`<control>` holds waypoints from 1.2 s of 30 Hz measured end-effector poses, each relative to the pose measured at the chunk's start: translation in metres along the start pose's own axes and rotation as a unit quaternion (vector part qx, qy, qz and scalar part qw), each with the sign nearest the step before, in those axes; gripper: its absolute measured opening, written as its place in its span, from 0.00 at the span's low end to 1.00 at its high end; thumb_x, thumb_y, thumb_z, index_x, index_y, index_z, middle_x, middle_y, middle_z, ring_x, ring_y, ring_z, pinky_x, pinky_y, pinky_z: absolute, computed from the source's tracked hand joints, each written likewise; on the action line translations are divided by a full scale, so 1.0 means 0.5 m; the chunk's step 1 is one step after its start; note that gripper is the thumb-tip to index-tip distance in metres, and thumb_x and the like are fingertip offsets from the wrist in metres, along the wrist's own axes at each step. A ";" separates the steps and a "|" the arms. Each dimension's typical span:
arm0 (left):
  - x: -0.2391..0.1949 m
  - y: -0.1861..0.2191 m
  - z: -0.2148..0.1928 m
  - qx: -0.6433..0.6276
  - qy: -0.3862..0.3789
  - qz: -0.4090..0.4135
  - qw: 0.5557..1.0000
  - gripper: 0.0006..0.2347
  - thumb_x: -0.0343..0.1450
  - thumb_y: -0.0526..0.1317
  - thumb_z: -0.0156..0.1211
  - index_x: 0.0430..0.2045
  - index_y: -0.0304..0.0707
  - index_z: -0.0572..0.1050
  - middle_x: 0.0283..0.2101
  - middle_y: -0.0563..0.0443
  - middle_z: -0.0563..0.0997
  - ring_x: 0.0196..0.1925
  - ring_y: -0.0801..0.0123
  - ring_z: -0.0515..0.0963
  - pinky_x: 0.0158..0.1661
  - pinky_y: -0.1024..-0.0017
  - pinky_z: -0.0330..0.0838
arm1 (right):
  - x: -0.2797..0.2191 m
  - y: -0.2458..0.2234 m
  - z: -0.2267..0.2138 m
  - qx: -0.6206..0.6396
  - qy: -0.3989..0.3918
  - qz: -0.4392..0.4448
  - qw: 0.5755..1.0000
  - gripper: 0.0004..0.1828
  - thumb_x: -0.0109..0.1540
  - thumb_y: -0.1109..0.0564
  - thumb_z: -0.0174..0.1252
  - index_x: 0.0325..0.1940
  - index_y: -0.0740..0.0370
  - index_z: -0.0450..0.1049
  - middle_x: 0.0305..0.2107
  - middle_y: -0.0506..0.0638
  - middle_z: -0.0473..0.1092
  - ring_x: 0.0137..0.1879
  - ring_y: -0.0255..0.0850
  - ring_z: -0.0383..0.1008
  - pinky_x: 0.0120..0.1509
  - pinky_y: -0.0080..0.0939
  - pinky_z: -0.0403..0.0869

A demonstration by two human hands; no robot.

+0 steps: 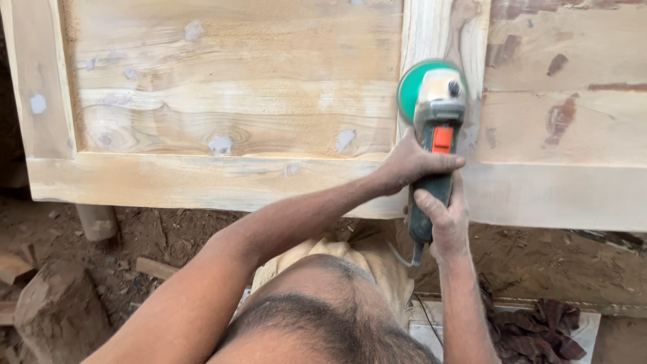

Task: The person uses an angle grinder with a sanding disc to smooth the surface of a large wooden panel. They move the tool across the flat surface and along the edges, generating wood dust as they work.

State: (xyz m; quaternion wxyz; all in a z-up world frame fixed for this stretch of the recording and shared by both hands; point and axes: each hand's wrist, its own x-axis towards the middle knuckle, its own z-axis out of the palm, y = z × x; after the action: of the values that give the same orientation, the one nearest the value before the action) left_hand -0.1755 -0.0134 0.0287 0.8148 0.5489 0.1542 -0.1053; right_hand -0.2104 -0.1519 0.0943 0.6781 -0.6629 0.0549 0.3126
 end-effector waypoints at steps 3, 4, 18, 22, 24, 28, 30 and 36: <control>0.041 0.009 -0.004 0.003 0.006 -0.011 1.000 0.28 0.57 0.47 0.77 0.43 0.28 0.69 0.36 0.43 0.77 0.37 0.64 0.81 0.39 0.66 0.83 | 0.035 -0.015 -0.012 0.010 -0.008 -0.003 1.000 0.45 0.54 0.46 0.65 0.70 0.64 0.56 0.43 0.54 0.68 0.38 0.39 0.76 0.35 0.38 0.80; 0.046 0.007 0.000 0.009 0.004 -0.013 1.000 0.29 0.57 0.47 0.77 0.44 0.28 0.68 0.37 0.43 0.76 0.37 0.64 0.81 0.38 0.66 0.84 | 0.039 -0.015 -0.018 0.007 -0.007 -0.005 1.000 0.44 0.54 0.47 0.64 0.70 0.64 0.57 0.43 0.54 0.68 0.38 0.39 0.76 0.36 0.38 0.80; -0.241 -0.137 0.113 0.150 -0.119 -0.108 0.976 0.46 0.53 0.58 0.75 0.54 0.15 0.59 0.44 0.30 0.78 0.45 0.53 0.84 0.45 0.64 0.82 | -0.299 0.215 -0.020 0.078 0.156 -0.026 0.984 0.47 0.56 0.53 0.63 0.75 0.66 0.53 0.51 0.56 0.65 0.51 0.42 0.73 0.52 0.41 0.79; -0.282 -0.147 0.120 0.231 -0.128 -0.127 0.956 0.49 0.52 0.59 0.77 0.54 0.10 0.61 0.47 0.24 0.79 0.50 0.47 0.83 0.49 0.62 0.78 | -0.354 0.246 0.024 0.156 0.200 -0.043 0.966 0.46 0.56 0.56 0.63 0.77 0.62 0.52 0.51 0.56 0.65 0.50 0.44 0.73 0.49 0.46 0.80; -0.273 -0.146 0.119 0.238 -0.139 -0.134 0.952 0.50 0.50 0.60 0.76 0.53 0.09 0.61 0.47 0.24 0.80 0.50 0.47 0.84 0.49 0.62 0.79 | -0.351 0.245 0.035 0.171 0.203 -0.053 0.963 0.46 0.57 0.56 0.63 0.77 0.60 0.51 0.51 0.56 0.65 0.49 0.43 0.73 0.47 0.47 0.80; -0.222 -0.125 0.114 0.224 -0.143 -0.126 0.956 0.47 0.50 0.59 0.76 0.51 0.11 0.65 0.45 0.26 0.82 0.46 0.51 0.86 0.45 0.61 0.81 | -0.305 0.214 0.028 0.153 0.171 -0.071 0.971 0.46 0.57 0.55 0.62 0.77 0.59 0.50 0.46 0.57 0.69 0.42 0.45 0.75 0.40 0.46 0.80; -0.190 -0.110 0.116 0.222 -0.133 -0.130 0.957 0.46 0.50 0.58 0.77 0.50 0.11 0.65 0.44 0.26 0.81 0.45 0.52 0.86 0.44 0.60 0.82 | -0.273 0.192 0.017 0.131 0.158 -0.060 0.977 0.45 0.57 0.55 0.61 0.76 0.59 0.51 0.42 0.58 0.70 0.37 0.46 0.76 0.37 0.45 0.80; -0.082 -0.037 0.101 0.186 -0.071 -0.085 0.976 0.32 0.52 0.55 0.76 0.39 0.22 0.76 0.35 0.38 0.84 0.37 0.58 0.86 0.40 0.64 0.81 | -0.146 0.088 -0.026 0.088 0.144 0.007 0.986 0.42 0.56 0.55 0.61 0.73 0.60 0.54 0.40 0.56 0.70 0.34 0.44 0.76 0.33 0.44 0.79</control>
State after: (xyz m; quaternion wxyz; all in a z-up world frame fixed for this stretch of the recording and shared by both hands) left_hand -0.2133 -0.0670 0.0455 0.6955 0.6668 0.1195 -0.2395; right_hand -0.2865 -0.1928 0.0904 0.7168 -0.6382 0.1835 0.2126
